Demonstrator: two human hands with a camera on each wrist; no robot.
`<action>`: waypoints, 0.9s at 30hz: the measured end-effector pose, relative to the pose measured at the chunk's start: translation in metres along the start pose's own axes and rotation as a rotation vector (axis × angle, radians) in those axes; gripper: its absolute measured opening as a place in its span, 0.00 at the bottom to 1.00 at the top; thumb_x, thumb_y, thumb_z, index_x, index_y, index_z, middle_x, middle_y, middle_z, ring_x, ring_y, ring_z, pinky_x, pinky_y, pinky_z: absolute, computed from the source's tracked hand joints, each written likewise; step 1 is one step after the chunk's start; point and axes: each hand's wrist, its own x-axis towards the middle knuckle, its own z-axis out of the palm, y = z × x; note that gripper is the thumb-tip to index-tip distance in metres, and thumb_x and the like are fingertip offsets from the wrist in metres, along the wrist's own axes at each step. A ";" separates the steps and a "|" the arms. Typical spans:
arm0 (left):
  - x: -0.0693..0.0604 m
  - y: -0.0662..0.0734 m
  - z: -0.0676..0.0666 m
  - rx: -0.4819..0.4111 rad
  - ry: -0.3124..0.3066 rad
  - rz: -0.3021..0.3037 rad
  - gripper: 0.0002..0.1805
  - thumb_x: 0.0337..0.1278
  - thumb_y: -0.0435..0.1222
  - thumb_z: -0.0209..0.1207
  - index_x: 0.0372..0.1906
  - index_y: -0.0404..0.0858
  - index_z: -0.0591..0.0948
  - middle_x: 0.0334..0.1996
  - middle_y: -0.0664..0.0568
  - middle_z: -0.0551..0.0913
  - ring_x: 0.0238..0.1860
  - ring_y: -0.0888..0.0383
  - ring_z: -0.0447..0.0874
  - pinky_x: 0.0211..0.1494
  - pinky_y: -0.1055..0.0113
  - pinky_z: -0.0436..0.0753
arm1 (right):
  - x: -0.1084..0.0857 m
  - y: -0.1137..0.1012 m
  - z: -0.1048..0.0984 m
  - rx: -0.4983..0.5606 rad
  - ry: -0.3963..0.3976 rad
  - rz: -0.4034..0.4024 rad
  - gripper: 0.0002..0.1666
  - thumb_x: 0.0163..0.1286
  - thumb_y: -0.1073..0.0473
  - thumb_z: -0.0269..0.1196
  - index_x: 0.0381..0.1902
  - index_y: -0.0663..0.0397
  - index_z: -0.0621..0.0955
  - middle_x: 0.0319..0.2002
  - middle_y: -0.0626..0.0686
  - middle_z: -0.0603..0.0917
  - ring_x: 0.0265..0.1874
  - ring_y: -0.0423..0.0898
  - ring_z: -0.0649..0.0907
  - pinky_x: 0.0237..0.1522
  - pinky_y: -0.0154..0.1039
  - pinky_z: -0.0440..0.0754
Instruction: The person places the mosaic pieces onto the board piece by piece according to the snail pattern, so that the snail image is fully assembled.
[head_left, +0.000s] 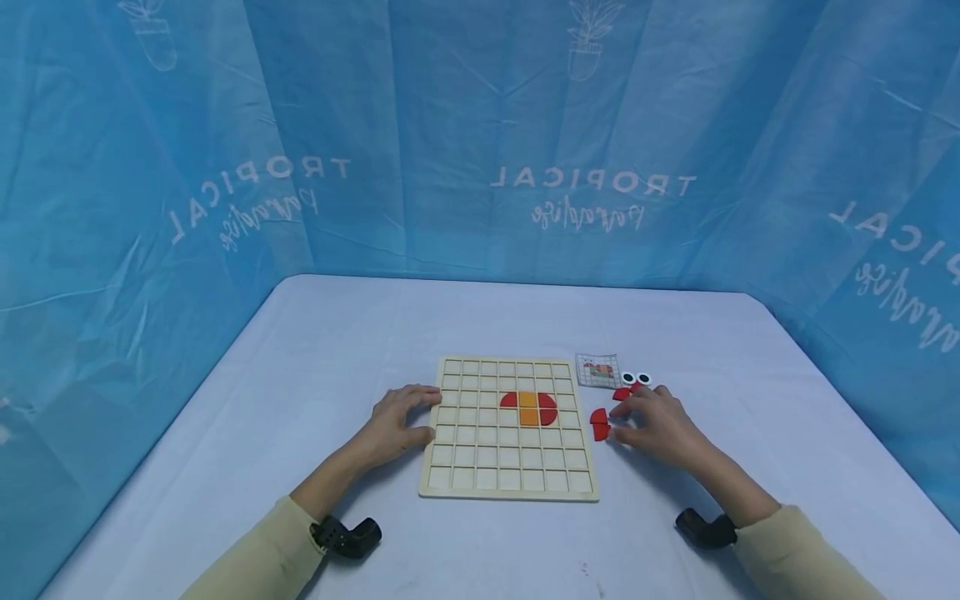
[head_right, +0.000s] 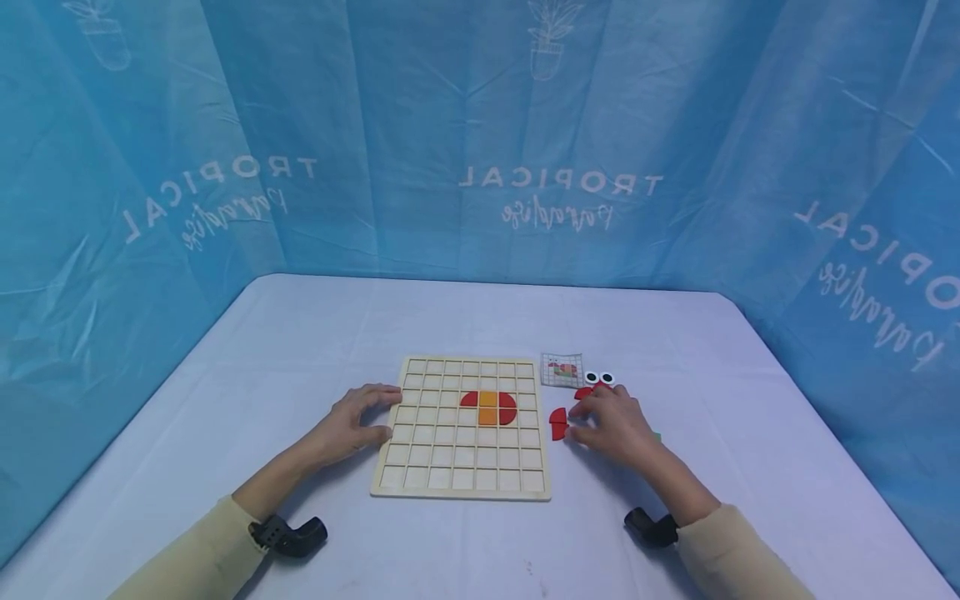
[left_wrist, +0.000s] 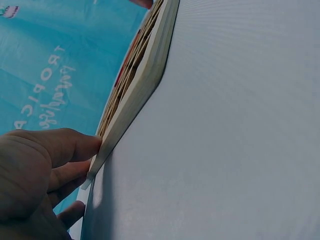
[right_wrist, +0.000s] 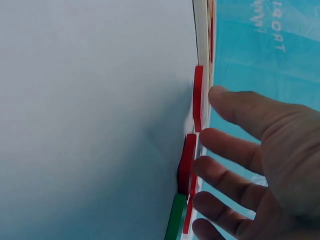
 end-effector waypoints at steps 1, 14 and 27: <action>0.000 0.000 0.000 0.000 0.000 0.001 0.28 0.47 0.33 0.62 0.59 0.38 0.75 0.65 0.49 0.70 0.71 0.44 0.55 0.74 0.41 0.41 | -0.001 -0.001 0.000 -0.004 -0.002 0.001 0.21 0.44 0.50 0.75 0.39 0.47 0.86 0.44 0.53 0.82 0.46 0.51 0.72 0.38 0.44 0.76; 0.000 0.000 0.001 0.004 0.006 -0.014 0.28 0.47 0.33 0.63 0.58 0.38 0.75 0.65 0.48 0.70 0.71 0.45 0.56 0.75 0.43 0.40 | -0.004 -0.010 0.005 -0.064 0.067 -0.018 0.22 0.44 0.49 0.75 0.38 0.49 0.86 0.42 0.54 0.82 0.46 0.53 0.73 0.43 0.51 0.75; -0.001 0.001 0.001 -0.001 0.003 -0.018 0.28 0.47 0.33 0.63 0.58 0.39 0.75 0.65 0.50 0.70 0.70 0.46 0.57 0.73 0.43 0.46 | 0.015 -0.018 0.015 -0.051 0.008 -0.060 0.23 0.51 0.47 0.71 0.45 0.46 0.84 0.44 0.50 0.82 0.45 0.48 0.70 0.40 0.42 0.69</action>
